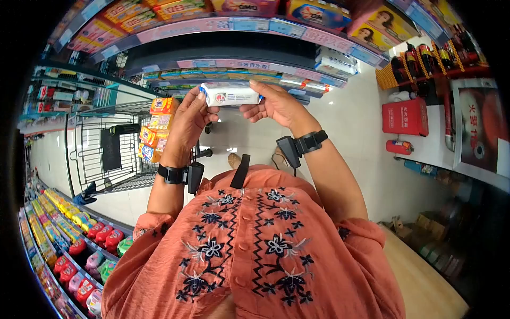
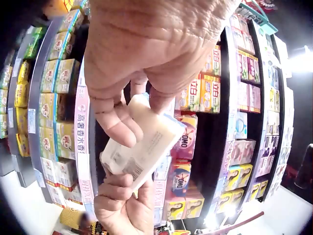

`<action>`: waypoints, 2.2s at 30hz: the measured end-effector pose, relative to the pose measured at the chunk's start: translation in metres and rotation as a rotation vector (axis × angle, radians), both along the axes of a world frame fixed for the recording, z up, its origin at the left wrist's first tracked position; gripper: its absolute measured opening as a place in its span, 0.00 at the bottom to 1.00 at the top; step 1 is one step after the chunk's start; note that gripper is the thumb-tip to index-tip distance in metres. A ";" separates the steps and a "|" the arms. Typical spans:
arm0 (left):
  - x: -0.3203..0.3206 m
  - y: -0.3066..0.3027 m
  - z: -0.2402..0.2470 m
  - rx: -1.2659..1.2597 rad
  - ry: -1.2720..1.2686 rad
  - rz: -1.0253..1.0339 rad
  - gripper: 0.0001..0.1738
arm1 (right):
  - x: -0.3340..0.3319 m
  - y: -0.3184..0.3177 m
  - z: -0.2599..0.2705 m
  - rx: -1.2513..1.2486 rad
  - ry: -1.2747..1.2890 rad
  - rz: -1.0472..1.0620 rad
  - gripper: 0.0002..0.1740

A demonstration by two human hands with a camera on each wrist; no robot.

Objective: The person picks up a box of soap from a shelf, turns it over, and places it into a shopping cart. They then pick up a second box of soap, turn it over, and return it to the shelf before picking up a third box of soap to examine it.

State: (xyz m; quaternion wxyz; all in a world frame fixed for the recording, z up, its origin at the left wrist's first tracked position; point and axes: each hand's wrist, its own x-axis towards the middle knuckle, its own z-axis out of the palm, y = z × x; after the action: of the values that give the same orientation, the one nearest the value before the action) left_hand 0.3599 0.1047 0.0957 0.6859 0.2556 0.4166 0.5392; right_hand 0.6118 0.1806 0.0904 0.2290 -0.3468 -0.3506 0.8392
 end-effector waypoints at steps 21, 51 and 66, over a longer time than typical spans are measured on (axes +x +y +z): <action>0.062 0.033 -0.004 -0.160 0.096 -0.135 0.21 | 0.066 0.000 -0.008 -0.156 -0.069 -0.040 0.39; 0.218 0.110 -0.040 0.128 0.609 -0.339 0.32 | 0.183 0.007 -0.051 0.707 -0.852 -0.678 0.30; 0.277 0.137 -0.076 0.228 0.701 -0.122 0.36 | 0.204 0.039 -0.063 0.704 -0.877 -0.799 0.27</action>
State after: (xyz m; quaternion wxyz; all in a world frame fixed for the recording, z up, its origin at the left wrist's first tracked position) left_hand 0.6370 0.2415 0.0197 0.4994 0.5238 0.5475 0.4200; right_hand 0.8158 0.2200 0.0269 0.4568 -0.6618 -0.5079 0.3087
